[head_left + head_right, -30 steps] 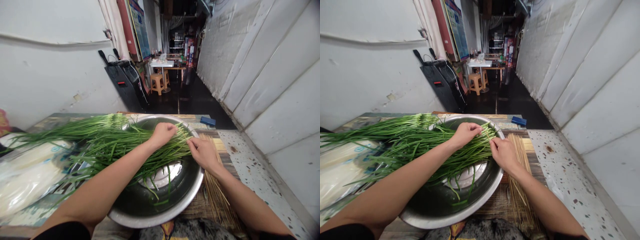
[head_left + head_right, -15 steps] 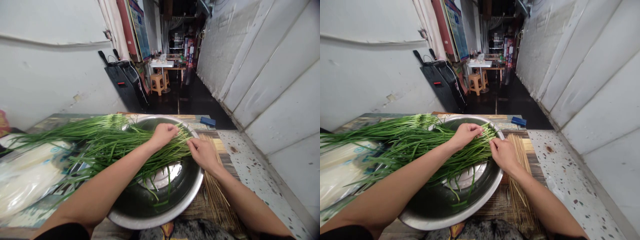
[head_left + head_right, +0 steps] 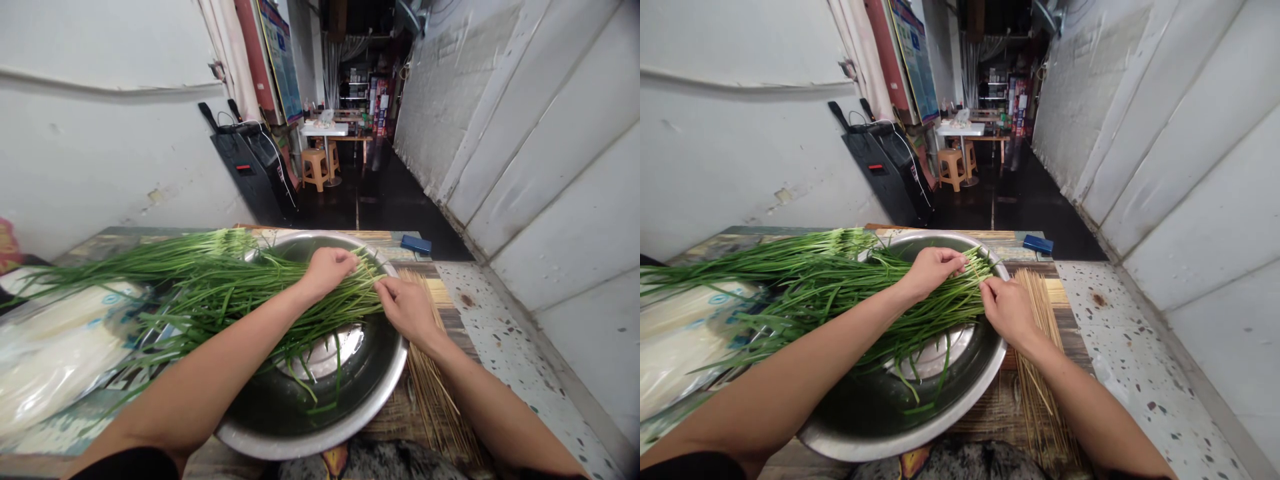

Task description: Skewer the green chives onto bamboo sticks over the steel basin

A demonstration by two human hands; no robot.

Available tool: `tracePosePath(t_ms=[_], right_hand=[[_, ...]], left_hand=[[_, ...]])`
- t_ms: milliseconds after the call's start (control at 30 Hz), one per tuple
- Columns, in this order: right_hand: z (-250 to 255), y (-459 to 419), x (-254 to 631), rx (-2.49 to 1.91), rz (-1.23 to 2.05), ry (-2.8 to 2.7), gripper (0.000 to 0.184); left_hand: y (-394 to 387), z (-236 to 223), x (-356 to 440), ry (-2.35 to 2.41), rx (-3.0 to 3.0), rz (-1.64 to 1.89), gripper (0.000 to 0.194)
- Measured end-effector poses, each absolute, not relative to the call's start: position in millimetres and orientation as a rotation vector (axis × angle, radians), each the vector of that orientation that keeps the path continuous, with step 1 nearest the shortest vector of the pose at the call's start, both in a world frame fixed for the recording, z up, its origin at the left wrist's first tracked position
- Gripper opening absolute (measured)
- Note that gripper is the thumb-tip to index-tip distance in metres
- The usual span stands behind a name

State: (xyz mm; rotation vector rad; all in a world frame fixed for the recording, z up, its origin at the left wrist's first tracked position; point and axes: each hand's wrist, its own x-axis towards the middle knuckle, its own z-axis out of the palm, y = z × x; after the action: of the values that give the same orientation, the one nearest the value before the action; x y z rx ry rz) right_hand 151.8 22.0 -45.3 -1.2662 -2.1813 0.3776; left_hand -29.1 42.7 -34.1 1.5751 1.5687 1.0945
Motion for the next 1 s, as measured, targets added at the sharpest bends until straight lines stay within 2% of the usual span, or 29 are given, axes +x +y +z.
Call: tracePosePath(t_ms=[800,1000], right_hand=[[-43,21,152,-1.295,0.369,-2.207,0.034],[-44,22,152,-1.297,0.386,-2.159,0.033]], left_hand=[[40,-36,-24,1.588,1.621,1.169,0.017],[34,-35,-18,1.493,1.724,1.097,0.020]])
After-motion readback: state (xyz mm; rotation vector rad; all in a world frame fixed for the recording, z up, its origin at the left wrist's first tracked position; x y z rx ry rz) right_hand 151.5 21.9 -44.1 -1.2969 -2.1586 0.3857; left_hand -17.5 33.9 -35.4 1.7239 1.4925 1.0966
